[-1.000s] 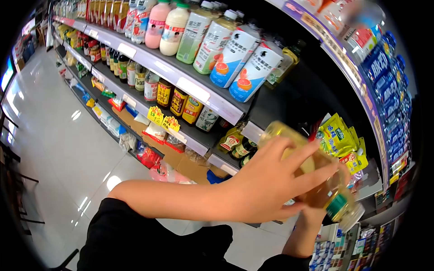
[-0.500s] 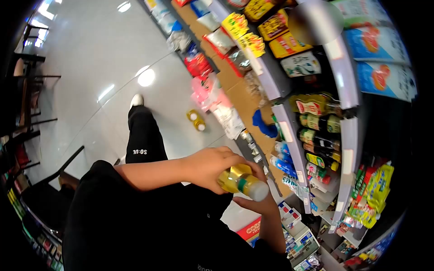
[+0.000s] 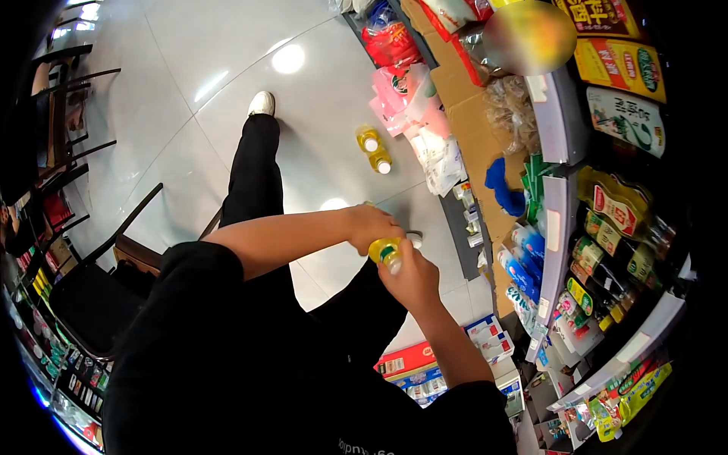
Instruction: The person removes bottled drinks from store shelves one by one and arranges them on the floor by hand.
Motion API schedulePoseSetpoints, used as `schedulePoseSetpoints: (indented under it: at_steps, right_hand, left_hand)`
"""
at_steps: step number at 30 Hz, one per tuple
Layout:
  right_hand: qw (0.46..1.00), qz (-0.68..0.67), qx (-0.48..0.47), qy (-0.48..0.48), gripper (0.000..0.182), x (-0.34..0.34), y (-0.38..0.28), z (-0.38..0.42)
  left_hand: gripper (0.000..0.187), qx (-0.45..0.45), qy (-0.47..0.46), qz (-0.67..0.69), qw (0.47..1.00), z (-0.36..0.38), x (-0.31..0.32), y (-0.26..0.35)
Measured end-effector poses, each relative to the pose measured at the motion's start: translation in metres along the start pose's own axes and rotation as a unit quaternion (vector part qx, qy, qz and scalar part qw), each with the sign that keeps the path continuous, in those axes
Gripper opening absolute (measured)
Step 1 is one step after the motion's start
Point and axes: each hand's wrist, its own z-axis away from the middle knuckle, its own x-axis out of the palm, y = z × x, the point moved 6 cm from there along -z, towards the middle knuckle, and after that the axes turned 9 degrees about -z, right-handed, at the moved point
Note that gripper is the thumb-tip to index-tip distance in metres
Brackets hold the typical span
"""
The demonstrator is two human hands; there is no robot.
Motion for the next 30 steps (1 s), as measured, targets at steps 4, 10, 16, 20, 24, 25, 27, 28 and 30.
schedulePoseSetpoints:
  at_steps: [4,10,16,20,24,25,27,28,30]
  right_hand:
    - [0.997,0.044,0.036,0.047,0.041,0.037,0.038,-0.037]
    - [0.988,0.044,0.115,0.096,0.041,0.082,0.112,-0.085]
    - [0.971,0.019,0.192,0.139,0.040,0.107,0.165,-0.120]
    - [0.974,0.014,0.191,0.123,0.041,0.134,0.194,-0.135]
    - [0.972,0.018,0.207,0.115,0.038,0.151,0.210,-0.150]
    - [0.971,0.009,0.212,0.112,0.039,0.157,0.214,-0.154]
    - [0.970,-0.001,0.217,0.109,0.040,0.165,0.219,-0.163]
    - [0.968,-0.005,0.226,0.108,0.040,0.169,0.221,-0.168]
    - [0.966,-0.012,0.235,0.106,0.041,0.176,0.224,-0.178]
  left_hand:
    - [0.075,-0.137,0.023,-0.002,0.990,-0.021,0.051,-0.040]
    - [0.071,-0.392,0.224,0.214,0.866,-0.033,0.095,-0.092]
    - [0.060,-0.377,0.280,0.588,0.659,-0.068,0.148,-0.132]
    - [0.062,-0.387,0.305,0.660,0.567,-0.090,0.172,-0.157]
    - [0.064,-0.391,0.315,0.669,0.547,-0.103,0.188,-0.171]
    - [0.064,-0.386,0.305,0.677,0.547,-0.104,0.192,-0.177]
    - [0.065,-0.382,0.296,0.684,0.546,-0.102,0.192,-0.186]
    - [0.065,-0.387,0.275,0.696,0.539,-0.099,0.190,-0.188]
    - [0.064,-0.394,0.253,0.706,0.531,-0.095,0.192,-0.193]
